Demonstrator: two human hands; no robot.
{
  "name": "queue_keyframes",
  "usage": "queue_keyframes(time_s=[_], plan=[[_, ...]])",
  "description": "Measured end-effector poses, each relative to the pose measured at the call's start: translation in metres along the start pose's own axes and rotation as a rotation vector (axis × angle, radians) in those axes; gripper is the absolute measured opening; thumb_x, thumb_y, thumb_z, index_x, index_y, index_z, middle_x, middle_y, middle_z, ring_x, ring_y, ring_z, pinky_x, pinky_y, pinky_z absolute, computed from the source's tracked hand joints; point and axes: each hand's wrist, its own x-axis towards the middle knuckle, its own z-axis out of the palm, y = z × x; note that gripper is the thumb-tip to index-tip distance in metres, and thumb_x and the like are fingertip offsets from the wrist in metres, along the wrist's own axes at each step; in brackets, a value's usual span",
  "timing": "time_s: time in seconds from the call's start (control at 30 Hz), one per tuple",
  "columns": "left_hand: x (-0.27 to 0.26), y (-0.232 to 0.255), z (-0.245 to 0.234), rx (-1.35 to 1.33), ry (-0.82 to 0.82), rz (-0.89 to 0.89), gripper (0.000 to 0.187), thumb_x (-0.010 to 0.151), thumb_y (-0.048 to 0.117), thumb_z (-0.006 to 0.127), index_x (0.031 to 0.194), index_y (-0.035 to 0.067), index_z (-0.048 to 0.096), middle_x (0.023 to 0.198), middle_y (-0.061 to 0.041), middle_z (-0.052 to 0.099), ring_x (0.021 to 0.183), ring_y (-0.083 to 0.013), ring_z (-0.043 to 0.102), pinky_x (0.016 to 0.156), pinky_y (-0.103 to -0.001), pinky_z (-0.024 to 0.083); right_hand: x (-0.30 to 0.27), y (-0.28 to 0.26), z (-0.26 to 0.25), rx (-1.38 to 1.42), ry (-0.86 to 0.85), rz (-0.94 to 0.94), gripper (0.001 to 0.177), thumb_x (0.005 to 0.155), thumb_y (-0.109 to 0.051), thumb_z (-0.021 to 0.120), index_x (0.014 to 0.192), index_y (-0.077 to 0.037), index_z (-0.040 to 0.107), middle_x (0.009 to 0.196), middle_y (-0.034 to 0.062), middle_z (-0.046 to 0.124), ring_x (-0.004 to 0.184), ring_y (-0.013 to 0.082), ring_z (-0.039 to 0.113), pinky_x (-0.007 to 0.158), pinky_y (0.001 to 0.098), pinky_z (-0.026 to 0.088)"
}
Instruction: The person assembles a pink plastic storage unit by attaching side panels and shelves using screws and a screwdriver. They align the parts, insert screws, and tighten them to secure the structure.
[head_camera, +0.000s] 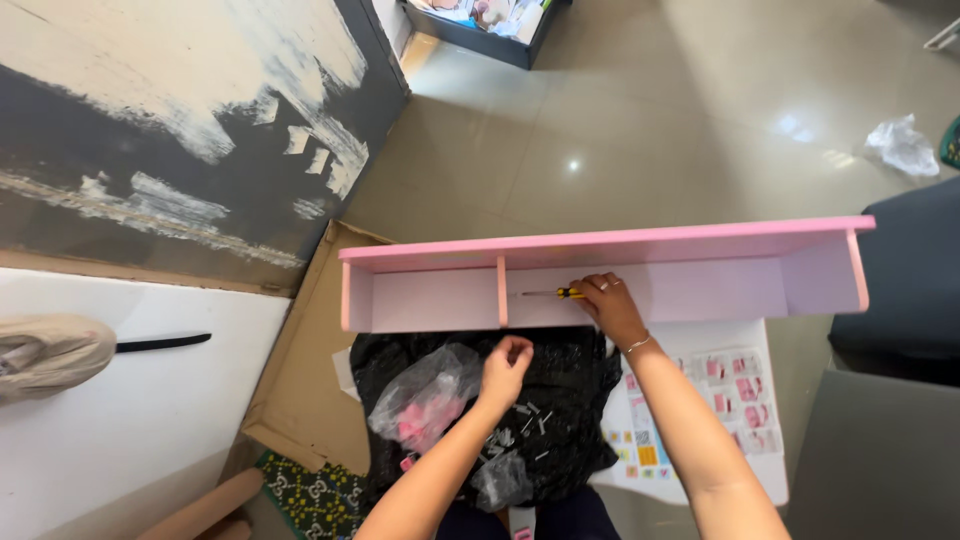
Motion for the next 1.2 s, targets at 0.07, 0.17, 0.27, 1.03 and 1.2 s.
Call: queue_keyframes(time_s=[0.07, 0.17, 0.27, 1.03, 1.2], plan=[[0.005, -0.005, 0.013, -0.005, -0.011, -0.018, 0.02, 0.094, 0.022, 0.068, 0.106, 0.006, 0.069, 0.091, -0.002, 0.073, 0.082, -0.0115, 0.066, 0.077, -0.028, 0.053, 0.006, 0.013, 0.004, 0.011, -0.018, -0.018, 0.031, 0.082, -0.013, 0.076, 0.113, -0.015, 0.071, 0.106, 0.0033, 0.068, 0.1, 0.0297, 0.06, 0.088, 0.0427, 0.049], [0.008, -0.015, 0.018, -0.074, 0.0, -0.058, 0.019, 0.094, 0.02, 0.069, 0.106, 0.006, 0.069, 0.094, -0.001, 0.072, 0.083, -0.0108, 0.063, 0.077, -0.027, 0.052, 0.006, 0.017, 0.012, 0.047, -0.042, -0.025, 0.035, 0.079, -0.01, 0.076, 0.113, -0.015, 0.071, 0.108, 0.0039, 0.068, 0.099, 0.0302, 0.059, 0.089, 0.0425, 0.049], [0.016, -0.019, 0.023, -0.125, 0.043, -0.094, 0.017, 0.094, 0.018, 0.068, 0.106, 0.005, 0.069, 0.093, -0.001, 0.07, 0.082, -0.0103, 0.06, 0.075, -0.027, 0.05, 0.002, 0.016, 0.015, 0.068, -0.043, -0.009, 0.036, 0.079, -0.009, 0.076, 0.114, -0.015, 0.071, 0.108, 0.0042, 0.068, 0.1, 0.0303, 0.059, 0.091, 0.0424, 0.048], [0.001, 0.044, 0.009, 0.157, -0.127, -0.048, 0.02, 0.093, 0.021, 0.068, 0.107, 0.007, 0.067, 0.098, -0.003, 0.072, 0.088, -0.015, 0.067, 0.079, -0.032, 0.054, 0.0, 0.016, 0.007, 0.126, 0.067, 0.012, 0.031, 0.082, -0.011, 0.077, 0.112, -0.013, 0.071, 0.105, 0.0046, 0.068, 0.097, 0.029, 0.06, 0.09, 0.041, 0.047], [0.006, 0.044, 0.009, 0.153, -0.095, -0.048, 0.02, 0.093, 0.02, 0.068, 0.108, 0.007, 0.068, 0.099, -0.004, 0.071, 0.089, -0.015, 0.067, 0.08, -0.032, 0.053, 0.001, 0.005, 0.015, 0.12, 0.03, 0.006, 0.033, 0.083, -0.01, 0.076, 0.115, -0.014, 0.071, 0.105, 0.0039, 0.068, 0.099, 0.0284, 0.059, 0.091, 0.0414, 0.047]])
